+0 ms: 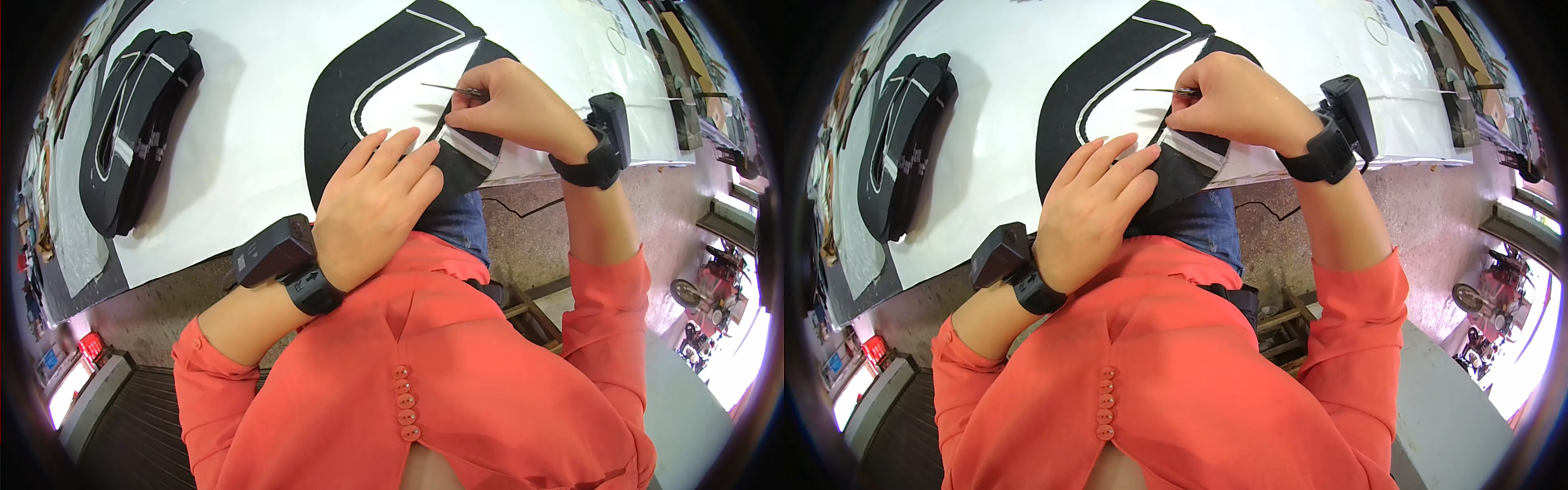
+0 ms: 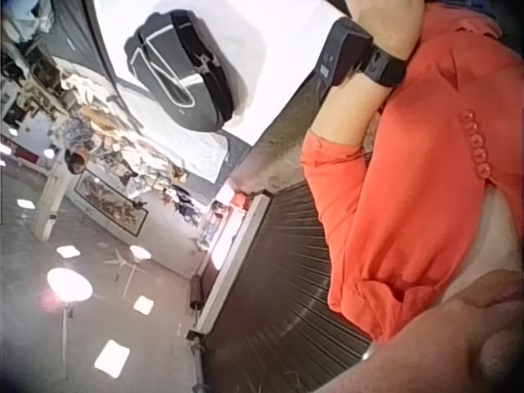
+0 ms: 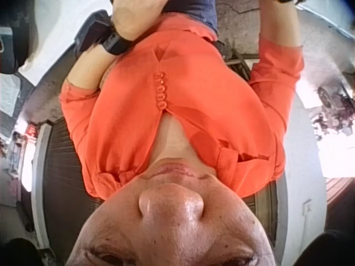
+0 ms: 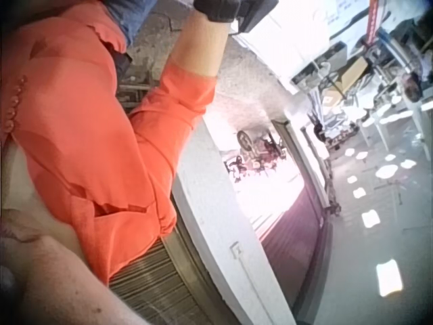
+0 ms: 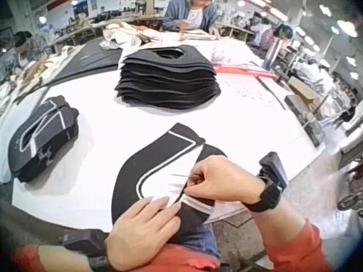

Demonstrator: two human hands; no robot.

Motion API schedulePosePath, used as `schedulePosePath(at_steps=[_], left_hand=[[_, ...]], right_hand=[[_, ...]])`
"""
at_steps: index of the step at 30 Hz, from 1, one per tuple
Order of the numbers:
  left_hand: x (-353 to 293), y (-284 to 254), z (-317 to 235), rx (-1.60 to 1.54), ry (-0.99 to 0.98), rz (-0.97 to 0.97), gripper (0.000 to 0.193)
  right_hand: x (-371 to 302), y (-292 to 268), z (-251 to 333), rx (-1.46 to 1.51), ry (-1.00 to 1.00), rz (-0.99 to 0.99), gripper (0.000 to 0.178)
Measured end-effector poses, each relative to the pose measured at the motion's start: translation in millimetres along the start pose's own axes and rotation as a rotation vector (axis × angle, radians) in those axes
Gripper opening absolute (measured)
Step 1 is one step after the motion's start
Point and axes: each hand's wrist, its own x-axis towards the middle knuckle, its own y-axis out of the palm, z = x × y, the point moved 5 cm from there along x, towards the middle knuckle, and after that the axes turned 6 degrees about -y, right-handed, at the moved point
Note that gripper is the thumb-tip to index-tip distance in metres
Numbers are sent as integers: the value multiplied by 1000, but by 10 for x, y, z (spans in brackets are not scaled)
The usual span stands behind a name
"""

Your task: Trimming excess thread or fabric from shoe upper components using small snips.

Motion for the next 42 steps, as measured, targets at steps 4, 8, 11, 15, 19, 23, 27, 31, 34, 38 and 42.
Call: schedulePosePath(at_steps=[4,8,11,15,19,23,27,31,34,38,42], left_hand=[[-6,-2,6,-27,-11,-30,20],[6,-61,-29,9,-39,24,19],[-18,-86,-35,43,-24,39,18],[-29,-61,-13,36,10,32,16],[0,-45,-26,32,26,40,16],[-1,-27,-28,54,38,4,15],[-2,-9,-35,42,35,-19,17],[-6,13,-24,23,26,-47,20],[11,30,-16,8,12,-38,21],[-36,49,-12,55,-32,-10,18],[3,56,-34,72,-16,7,16]], right_hand=[[7,60,-50,11,-59,-39,26],[-97,194,75,7,-18,-59,29],[-145,212,124,1,37,-74,28],[-135,116,90,47,-52,-2,26],[-70,32,121,-27,-98,3,24],[-16,43,236,48,-114,29,25],[-38,19,129,-7,-5,28,25],[-31,65,84,-9,3,17,25],[-33,57,95,-41,0,-21,25],[-32,20,106,-7,22,9,25],[-42,-148,-93,-92,-64,-124,28]])
